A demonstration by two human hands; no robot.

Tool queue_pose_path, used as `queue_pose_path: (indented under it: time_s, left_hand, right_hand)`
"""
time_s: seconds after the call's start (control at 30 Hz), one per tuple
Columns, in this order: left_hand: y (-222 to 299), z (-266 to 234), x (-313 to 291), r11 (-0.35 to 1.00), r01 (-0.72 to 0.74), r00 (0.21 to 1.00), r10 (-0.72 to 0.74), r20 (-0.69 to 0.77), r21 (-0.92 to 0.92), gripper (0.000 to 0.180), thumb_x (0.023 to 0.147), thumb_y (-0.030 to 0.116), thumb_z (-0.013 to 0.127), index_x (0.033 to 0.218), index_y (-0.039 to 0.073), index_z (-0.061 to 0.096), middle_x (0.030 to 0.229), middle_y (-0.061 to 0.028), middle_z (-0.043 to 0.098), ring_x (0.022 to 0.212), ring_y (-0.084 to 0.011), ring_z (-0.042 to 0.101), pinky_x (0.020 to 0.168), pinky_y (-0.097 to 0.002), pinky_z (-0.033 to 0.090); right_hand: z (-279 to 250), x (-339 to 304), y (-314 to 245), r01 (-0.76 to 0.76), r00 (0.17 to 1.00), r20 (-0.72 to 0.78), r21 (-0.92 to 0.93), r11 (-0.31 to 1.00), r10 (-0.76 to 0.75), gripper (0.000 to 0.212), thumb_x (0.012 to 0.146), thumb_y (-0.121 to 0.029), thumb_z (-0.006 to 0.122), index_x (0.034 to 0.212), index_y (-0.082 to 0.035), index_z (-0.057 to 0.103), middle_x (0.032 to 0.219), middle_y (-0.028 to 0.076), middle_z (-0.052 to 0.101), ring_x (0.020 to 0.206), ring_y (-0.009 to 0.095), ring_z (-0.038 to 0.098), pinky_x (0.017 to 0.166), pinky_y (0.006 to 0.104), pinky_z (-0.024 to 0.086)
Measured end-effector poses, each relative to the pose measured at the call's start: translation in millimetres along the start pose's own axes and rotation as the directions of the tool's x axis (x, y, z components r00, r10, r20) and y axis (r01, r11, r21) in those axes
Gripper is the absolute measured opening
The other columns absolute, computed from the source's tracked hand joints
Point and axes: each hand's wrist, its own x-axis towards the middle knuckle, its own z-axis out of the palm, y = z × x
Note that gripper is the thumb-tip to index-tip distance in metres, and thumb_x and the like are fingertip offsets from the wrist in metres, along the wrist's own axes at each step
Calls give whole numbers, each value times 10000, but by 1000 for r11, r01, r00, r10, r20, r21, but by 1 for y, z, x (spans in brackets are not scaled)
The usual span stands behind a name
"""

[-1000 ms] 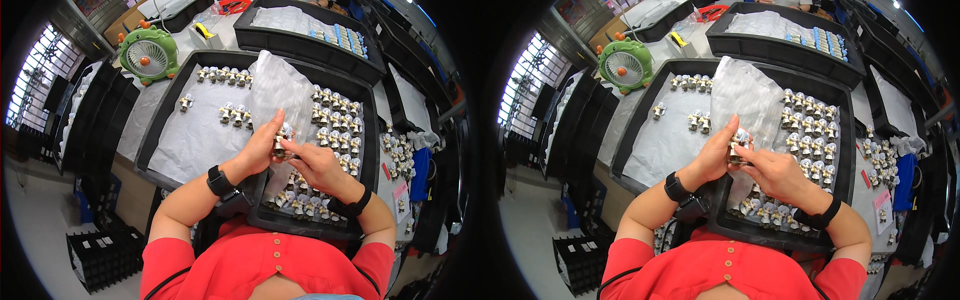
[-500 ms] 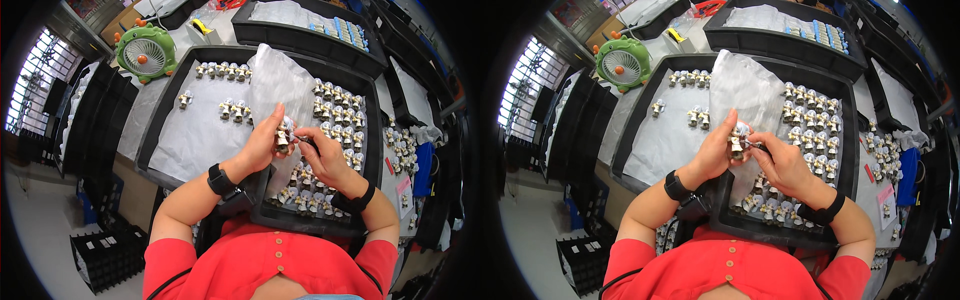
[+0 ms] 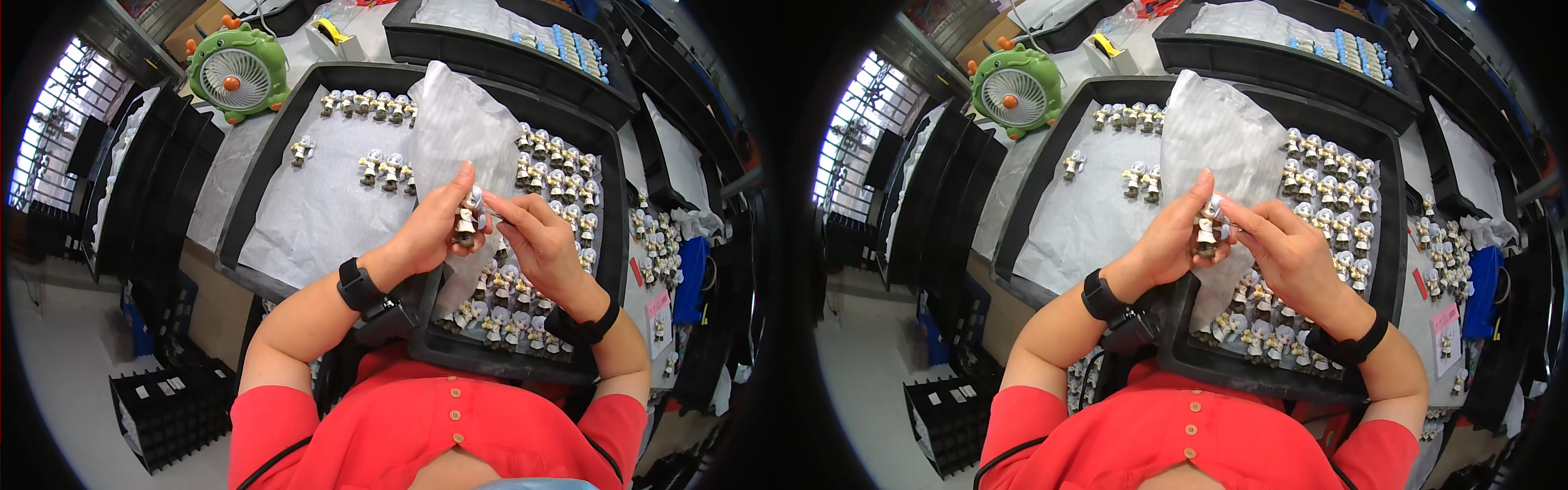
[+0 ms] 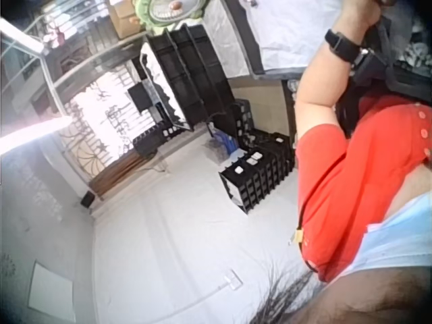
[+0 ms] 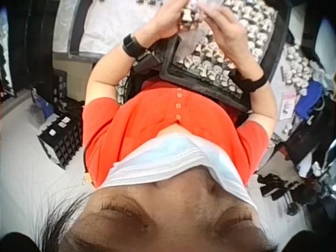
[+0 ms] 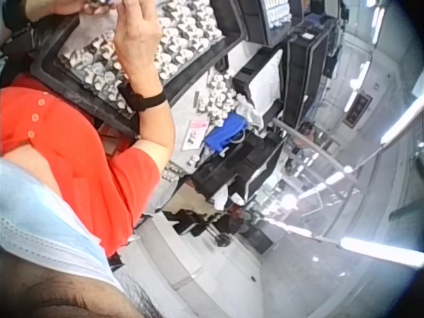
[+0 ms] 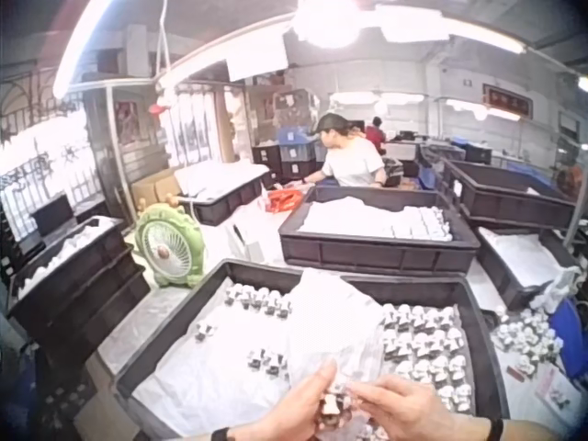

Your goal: The person picks up small cylindrical components from a tray and uses a small tool to manipulate or adjust them. They handle the items one at a time, rotating them in their hands and placing them back into the tray. The task involves repetitive assembly or inspection of these small parts.

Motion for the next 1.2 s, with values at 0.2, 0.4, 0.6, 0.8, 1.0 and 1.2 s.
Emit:
queue_pose_path:
  time_s: [0.2,0.4,0.6,0.8,1.0,1.2]
  left_hand:
    - [0,-2,0,1000,17,1000,-17,9,17,516,909,603,401,840,109,537,694,-50,582,496,-131,537,355,-202,282]
    - [1,-3,1,1000,23,999,-23,32,12,519,911,600,398,834,107,541,684,-40,572,490,-131,530,352,-205,281]
    - [0,-4,1,1000,16,999,-16,35,23,524,914,597,395,832,100,540,669,-32,560,477,-129,522,347,-202,277]
    - [0,-3,1,999,9,999,-11,33,32,538,917,594,391,820,88,542,662,-35,560,474,-127,527,341,-202,281]
    - [0,-4,1,999,10,999,-12,33,44,538,917,595,391,811,88,539,660,-37,559,476,-127,531,340,-203,282]
    - [-1,-3,1,999,14,1000,-15,22,37,533,917,595,391,821,91,533,654,-31,549,476,-124,528,344,-204,278]
  right_hand:
    - [3,0,3,65,998,15,-97,993,-64,497,767,-23,668,1244,-112,561,809,57,598,619,196,601,523,293,490]
    - [2,0,4,97,995,31,-132,986,-93,523,744,-29,685,1247,-96,557,785,56,600,610,198,591,514,295,481]
    - [5,-2,4,110,994,23,-163,981,-108,534,736,-24,690,1249,-80,553,779,57,599,615,195,589,517,299,479]
    - [6,-2,3,104,995,22,-187,977,-102,548,725,-24,697,1251,-70,550,778,59,596,613,194,586,516,303,478]
    - [5,-1,2,118,993,41,-209,971,-112,544,723,-25,699,1245,-67,555,777,58,595,612,191,585,516,302,477]
    - [6,-2,4,113,993,38,-197,974,-108,534,724,-28,699,1238,-64,560,768,55,594,609,189,586,513,305,475]
